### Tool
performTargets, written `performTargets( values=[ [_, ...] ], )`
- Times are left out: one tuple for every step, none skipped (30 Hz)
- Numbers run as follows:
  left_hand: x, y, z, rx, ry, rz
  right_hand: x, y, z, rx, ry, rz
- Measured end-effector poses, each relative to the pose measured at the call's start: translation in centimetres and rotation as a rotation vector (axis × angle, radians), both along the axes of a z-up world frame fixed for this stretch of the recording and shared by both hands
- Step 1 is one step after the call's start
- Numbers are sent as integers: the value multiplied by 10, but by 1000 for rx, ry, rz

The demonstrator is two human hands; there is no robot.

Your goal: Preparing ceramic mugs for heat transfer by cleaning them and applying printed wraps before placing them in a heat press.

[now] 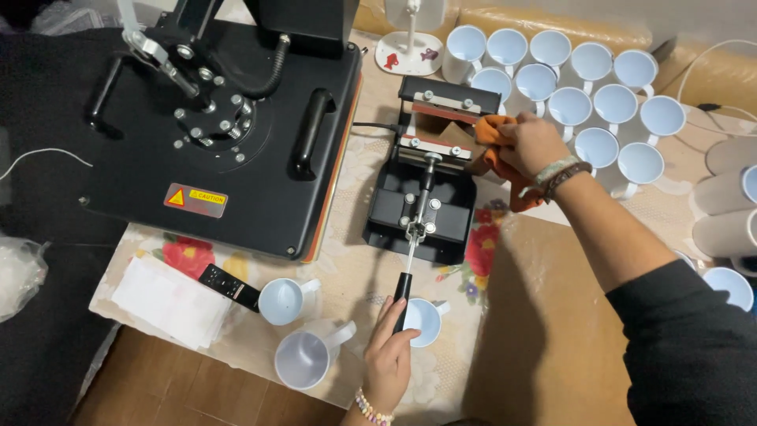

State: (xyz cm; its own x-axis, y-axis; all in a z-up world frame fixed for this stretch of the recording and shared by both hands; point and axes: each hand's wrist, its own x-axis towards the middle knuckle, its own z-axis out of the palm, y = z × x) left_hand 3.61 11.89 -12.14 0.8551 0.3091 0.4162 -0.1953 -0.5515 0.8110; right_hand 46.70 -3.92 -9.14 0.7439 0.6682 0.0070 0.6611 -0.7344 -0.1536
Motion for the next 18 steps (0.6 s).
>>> performTargets(
  values=[
    [0, 0, -2, -1, -2, -13, -12, -16, 2, -1, -2, -13],
    [-1, 0, -3, 24, 13, 3, -24, -31, 3, 32, 14, -100],
    [-1, 0, -4, 48, 29, 18, -37, -46, 5, 65, 30, -188],
    [-1, 0, -4, 48, 27, 7, -54, -58, 6, 65, 28, -199],
    [-1, 0, -4, 49, 64, 14, -71, -71, 7, 115, 54, -274],
    [-1, 0, -3, 51, 103, 19, -90, -84, 8, 167, 82, -350],
    [-3, 0, -2, 53, 103, 7, -106, -96, 2, 168, 81, -363],
    [-1, 0, -2, 82, 86, 15, -120, -109, -3, 218, 103, -433],
    [0, 1, -1, 111, 68, 24, -135, -121, -8, 268, 125, -502],
    [1, 1, 0, 111, 67, 10, -152, -131, -11, 268, 123, -516],
    [2, 0, 2, 139, 26, 38, -170, -140, -14, 367, 154, -560],
    [3, 0, 3, 167, -16, 65, -188, -149, -18, 468, 184, -604],
    [2, 0, 2, 166, -17, 50, -203, -159, -30, 469, 180, -619],
    [1, 1, 1, 158, 7, 57, -221, -170, -42, 511, 193, -645],
    [1, 1, 0, 150, 32, 65, -239, -180, -55, 553, 206, -671],
    [1, 1, 0, 147, 31, 43, -262, -183, -60, 552, 200, -693],
    [1, 1, -1, 154, 24, 50, -286, -186, -66, 689, 262, -780],
    [0, 2, -2, 161, 18, 63, -309, -186, -72, 828, 327, -859]
  ],
)
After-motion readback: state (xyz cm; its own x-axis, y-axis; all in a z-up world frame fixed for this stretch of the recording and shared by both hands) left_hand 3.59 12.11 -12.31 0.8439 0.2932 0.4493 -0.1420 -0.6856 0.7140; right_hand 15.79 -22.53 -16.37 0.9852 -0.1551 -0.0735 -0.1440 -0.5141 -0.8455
